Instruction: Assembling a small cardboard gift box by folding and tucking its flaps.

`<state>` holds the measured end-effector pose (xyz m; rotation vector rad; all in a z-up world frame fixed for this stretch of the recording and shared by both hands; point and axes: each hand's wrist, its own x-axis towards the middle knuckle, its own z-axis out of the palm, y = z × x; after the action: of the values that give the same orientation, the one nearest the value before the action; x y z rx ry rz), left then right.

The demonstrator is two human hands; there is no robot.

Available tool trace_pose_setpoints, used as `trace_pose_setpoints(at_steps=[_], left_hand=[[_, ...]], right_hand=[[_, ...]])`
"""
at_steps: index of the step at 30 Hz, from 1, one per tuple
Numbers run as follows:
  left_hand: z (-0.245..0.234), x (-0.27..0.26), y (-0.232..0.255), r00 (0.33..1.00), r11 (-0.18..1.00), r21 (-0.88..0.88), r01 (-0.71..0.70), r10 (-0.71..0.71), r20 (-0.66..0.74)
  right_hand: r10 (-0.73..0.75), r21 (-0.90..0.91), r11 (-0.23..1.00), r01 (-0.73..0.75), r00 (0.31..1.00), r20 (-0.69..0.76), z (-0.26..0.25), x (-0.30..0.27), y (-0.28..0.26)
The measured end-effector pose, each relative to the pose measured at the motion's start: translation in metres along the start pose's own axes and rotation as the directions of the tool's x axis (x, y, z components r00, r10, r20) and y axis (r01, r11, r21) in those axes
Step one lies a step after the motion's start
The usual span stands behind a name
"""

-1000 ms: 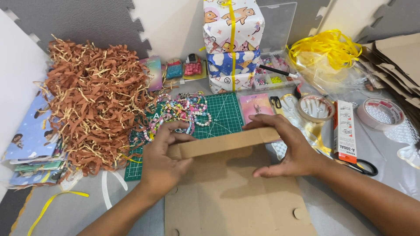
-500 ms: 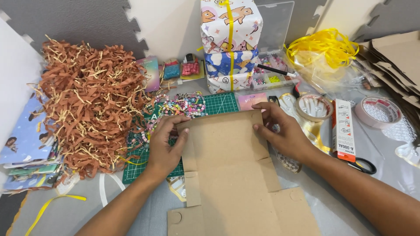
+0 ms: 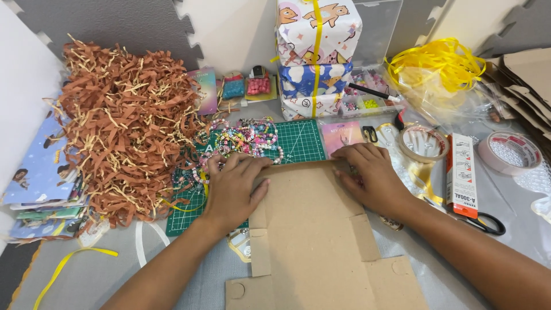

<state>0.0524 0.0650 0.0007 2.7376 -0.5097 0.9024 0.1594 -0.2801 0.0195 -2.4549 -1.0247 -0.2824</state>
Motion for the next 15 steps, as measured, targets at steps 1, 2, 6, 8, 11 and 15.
trace_pose_setpoints(at_steps=[1, 2, 6, 8, 11, 15], left_hand=[[0.002, -0.001, -0.001, 0.999, 0.998, -0.044, 0.033, -0.031, 0.03], [0.004, -0.002, -0.003, 0.996, 0.994, -0.087, 0.066, -0.061, 0.062], [-0.009, 0.0, -0.004, 0.983, 0.965, -0.208, 0.16, -0.135, 0.129], [-0.015, 0.002, -0.005, 0.966, 0.93, -0.287, 0.231, -0.182, 0.185], [-0.013, 0.002, -0.008, 0.976, 0.944, -0.28, 0.174, -0.128, 0.178], [-0.013, 0.003, -0.005, 0.98, 0.988, -0.155, 0.005, 0.026, 0.198]], right_hand=[[0.013, 0.011, 1.0, -0.013, 1.0, -0.022, -0.001, 0.0, -0.002], [0.027, 0.022, 0.999, -0.026, 0.999, -0.044, -0.002, 0.0, -0.005], [0.095, 0.084, 0.993, -0.089, 0.993, -0.073, 0.001, -0.005, 0.006], [0.115, 0.074, 0.991, -0.11, 0.991, -0.074, 0.004, -0.006, 0.013], [0.018, -0.043, 0.999, -0.021, 0.998, -0.053, 0.001, -0.004, 0.005], [-0.083, -0.112, 0.99, 0.084, 0.996, 0.016, -0.002, -0.005, -0.006]])
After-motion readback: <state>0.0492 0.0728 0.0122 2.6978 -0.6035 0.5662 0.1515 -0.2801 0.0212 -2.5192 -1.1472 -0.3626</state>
